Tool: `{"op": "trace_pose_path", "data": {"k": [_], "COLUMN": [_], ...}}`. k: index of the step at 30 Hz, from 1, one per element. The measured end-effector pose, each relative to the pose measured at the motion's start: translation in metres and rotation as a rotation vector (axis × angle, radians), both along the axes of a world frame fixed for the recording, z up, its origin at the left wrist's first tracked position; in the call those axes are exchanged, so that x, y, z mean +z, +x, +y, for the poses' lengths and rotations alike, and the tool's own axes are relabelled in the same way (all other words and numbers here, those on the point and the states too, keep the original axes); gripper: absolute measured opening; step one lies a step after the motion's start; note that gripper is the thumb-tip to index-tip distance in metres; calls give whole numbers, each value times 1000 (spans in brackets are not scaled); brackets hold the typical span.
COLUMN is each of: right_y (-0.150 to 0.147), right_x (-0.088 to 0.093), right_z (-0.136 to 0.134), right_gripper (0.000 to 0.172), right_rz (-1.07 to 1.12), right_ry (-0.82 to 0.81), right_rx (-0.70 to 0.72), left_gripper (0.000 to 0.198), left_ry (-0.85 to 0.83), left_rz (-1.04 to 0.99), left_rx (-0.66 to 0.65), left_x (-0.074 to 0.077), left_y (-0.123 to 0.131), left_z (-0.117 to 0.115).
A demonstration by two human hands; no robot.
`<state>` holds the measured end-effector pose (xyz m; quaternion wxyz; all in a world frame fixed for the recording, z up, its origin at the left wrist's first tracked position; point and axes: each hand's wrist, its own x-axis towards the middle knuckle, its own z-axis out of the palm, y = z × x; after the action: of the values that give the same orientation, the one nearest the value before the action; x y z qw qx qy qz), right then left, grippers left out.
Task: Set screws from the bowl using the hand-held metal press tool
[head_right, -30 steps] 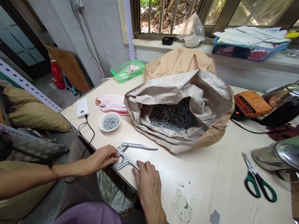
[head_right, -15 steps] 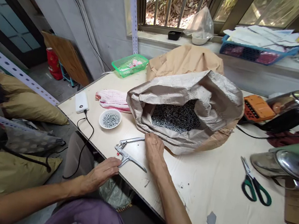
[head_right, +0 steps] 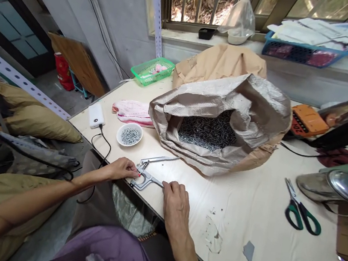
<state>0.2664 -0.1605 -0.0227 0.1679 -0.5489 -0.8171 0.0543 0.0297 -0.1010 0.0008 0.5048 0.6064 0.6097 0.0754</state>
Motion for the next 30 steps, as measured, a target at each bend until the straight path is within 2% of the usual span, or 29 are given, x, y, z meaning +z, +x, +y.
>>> {"op": "trace_pose_path", "data": {"k": [6, 11, 16, 19, 20, 23, 25, 30], "right_y": [-1, -3, -4, 1, 3, 10, 13, 17], "right_x": [-4, -4, -1, 0, -1, -4, -7, -6], "right_z": [-1, -3, -4, -1, 3, 20, 35, 64], "right_gripper": [26, 25, 25, 26, 33, 68, 85, 100], "right_rz": [9, 26, 36, 59, 63, 6, -71, -173], "right_ry": [11, 19, 22, -9, -14, -2, -15, -114], "right_rx": [-12, -20, -22, 30, 54, 104, 132, 186], "left_gripper": [25, 28, 25, 28, 28, 28, 29, 28], "left_ry": [-14, -53, -17, 14, 21, 30, 26, 26], "left_rz": [77, 115, 146, 132, 128, 129, 130, 130], "left_rx": [-131, -218, -127, -71, -66, -70, -72, -63], "left_x": [13, 13, 0, -7, -9, -11, -10, -8], "left_y": [3, 6, 4, 2, 2, 1, 1, 2], "left_z": [5, 8, 2, -4, -5, -5, -5, -4]}}
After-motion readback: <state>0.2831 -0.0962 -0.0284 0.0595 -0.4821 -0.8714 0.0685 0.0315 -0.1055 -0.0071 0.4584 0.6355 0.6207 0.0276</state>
